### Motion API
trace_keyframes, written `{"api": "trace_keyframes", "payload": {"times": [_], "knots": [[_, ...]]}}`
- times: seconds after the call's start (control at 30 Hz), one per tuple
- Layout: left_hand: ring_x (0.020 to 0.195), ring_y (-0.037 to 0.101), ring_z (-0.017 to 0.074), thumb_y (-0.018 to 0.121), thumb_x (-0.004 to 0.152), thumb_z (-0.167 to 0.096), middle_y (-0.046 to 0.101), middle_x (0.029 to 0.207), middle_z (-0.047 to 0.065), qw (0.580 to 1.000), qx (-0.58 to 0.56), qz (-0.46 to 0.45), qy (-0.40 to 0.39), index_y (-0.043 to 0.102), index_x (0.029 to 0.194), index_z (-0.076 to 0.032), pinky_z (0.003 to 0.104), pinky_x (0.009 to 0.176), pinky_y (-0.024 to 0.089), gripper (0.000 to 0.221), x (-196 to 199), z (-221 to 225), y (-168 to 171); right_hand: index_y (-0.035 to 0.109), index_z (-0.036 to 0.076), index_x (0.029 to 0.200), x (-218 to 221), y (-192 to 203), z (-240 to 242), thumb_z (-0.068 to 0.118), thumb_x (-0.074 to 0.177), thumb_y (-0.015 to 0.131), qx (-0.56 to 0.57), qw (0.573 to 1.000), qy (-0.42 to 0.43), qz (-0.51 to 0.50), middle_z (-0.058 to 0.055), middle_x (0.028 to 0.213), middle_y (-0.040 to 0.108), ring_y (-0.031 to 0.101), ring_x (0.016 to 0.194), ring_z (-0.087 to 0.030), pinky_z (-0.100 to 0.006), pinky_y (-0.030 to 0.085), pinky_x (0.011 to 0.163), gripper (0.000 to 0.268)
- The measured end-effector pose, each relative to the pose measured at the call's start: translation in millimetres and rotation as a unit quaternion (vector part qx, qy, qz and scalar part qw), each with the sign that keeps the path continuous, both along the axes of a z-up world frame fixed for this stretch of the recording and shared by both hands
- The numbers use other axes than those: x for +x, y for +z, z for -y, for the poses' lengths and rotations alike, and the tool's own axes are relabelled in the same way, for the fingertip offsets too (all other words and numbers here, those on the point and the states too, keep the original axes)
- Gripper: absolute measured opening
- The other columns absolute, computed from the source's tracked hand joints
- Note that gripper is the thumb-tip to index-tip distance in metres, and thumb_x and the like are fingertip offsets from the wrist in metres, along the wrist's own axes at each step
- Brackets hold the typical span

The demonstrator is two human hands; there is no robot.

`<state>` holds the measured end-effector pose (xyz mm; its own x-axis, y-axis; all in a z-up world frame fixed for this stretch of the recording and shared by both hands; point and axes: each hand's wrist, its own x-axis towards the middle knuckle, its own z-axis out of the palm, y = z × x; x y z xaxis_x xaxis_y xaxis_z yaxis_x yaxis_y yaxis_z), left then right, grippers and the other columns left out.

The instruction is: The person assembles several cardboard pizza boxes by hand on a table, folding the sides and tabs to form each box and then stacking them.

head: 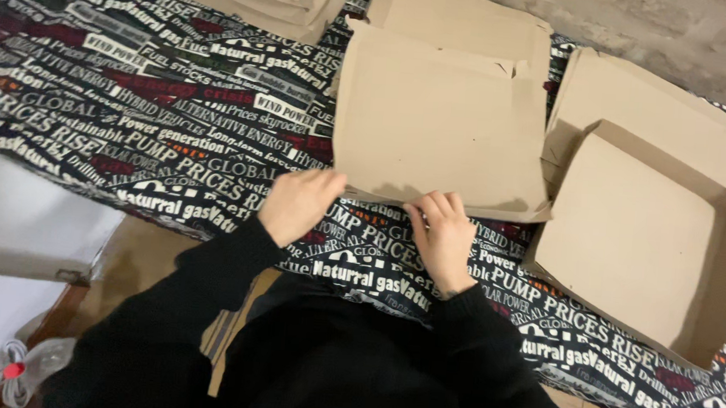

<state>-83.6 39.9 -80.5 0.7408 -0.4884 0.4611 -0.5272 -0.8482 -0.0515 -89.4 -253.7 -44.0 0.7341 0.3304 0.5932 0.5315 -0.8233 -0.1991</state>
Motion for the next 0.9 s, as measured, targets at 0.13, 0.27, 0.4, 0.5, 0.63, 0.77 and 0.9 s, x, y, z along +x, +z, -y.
{"api": "trace_keyframes", "payload": {"times": [0.13, 0.27, 0.4, 0.5, 0.63, 0.77, 0.9], "knots": [[0.083, 0.076, 0.0193, 0.051, 0.114, -0.039, 0.069, 0.085, -0.004, 0.993, -0.047, -0.04, 0.104, 0.06, 0.107, -0.026, 0.037, 0.069, 0.062, 0.018, -5, -18, 23, 0.071, 0.019, 0.098, -12, 2, 13, 0.026, 0.097, 0.082, 0.012, 0.999, -0.013, -0.03, 0.006, 0.092, 0.066, 0.067, 0.097, -0.019, -0.03, 0.061, 0.076, 0.014], [0.083, 0.078, 0.0214, 0.06, 0.113, -0.03, 0.072, 0.106, -0.003, 0.984, -0.102, -0.033, 0.14, 0.06, 0.12, -0.026, 0.036, 0.067, 0.062, 0.008, -12, -56, 20, 0.071, 0.011, 0.112, -29, 8, 52, 0.011, 0.096, 0.079, 0.108, 0.988, -0.026, -0.104, -0.008, 0.103, 0.069, 0.069, 0.099, -0.033, -0.045, 0.061, 0.081, 0.017], [0.09, 0.076, 0.0239, 0.067, 0.107, -0.016, 0.056, 0.142, 0.004, 0.974, -0.159, 0.007, 0.16, 0.06, 0.135, -0.016, 0.039, 0.069, 0.064, 0.029, -44, -36, 62, 0.068, 0.004, 0.122, -23, 21, 105, -0.006, 0.11, 0.054, 0.177, 0.977, -0.022, -0.117, -0.018, 0.109, 0.066, 0.067, 0.106, -0.041, -0.048, 0.055, 0.092, 0.021], [0.073, 0.073, 0.019, 0.068, 0.106, -0.016, 0.057, 0.136, 0.011, 0.959, -0.253, -0.06, 0.116, 0.062, 0.133, -0.014, 0.031, 0.06, 0.062, 0.028, -58, 14, 76, 0.071, 0.006, 0.128, -9, 21, 122, -0.023, 0.091, 0.052, 0.029, 0.989, -0.03, -0.142, -0.011, 0.121, 0.065, 0.062, 0.108, -0.034, -0.044, 0.052, 0.096, 0.051], [0.077, 0.072, 0.0258, 0.075, 0.096, -0.032, 0.061, 0.14, 0.007, 0.977, -0.154, -0.148, 0.004, 0.066, 0.139, -0.022, 0.042, 0.069, 0.06, 0.045, -36, 68, 26, 0.053, 0.021, 0.155, 14, -4, 128, -0.019, 0.081, 0.069, -0.228, 0.944, -0.07, -0.229, -0.008, 0.164, 0.04, 0.055, 0.133, -0.041, -0.053, 0.056, 0.101, 0.085], [0.101, 0.07, 0.0277, 0.071, 0.1, -0.033, 0.071, 0.109, -0.009, 0.976, -0.167, -0.141, 0.008, 0.074, 0.102, -0.028, 0.045, 0.087, 0.058, 0.006, -3, 82, -31, 0.057, 0.027, 0.155, 23, -8, 132, -0.01, 0.091, 0.066, -0.178, 0.963, -0.021, -0.201, -0.001, 0.162, 0.045, 0.063, 0.121, -0.031, -0.049, 0.051, 0.101, 0.075], [0.105, 0.07, 0.0294, 0.072, 0.102, -0.022, 0.071, 0.108, -0.006, 0.944, -0.275, -0.179, -0.021, 0.071, 0.097, -0.02, 0.042, 0.092, 0.058, 0.004, 6, 47, -9, 0.071, 0.008, 0.138, 8, 20, 116, -0.013, 0.095, 0.065, -0.048, 0.981, 0.072, -0.173, -0.013, 0.154, 0.057, 0.069, 0.118, -0.039, -0.053, 0.056, 0.099, 0.049]]}}
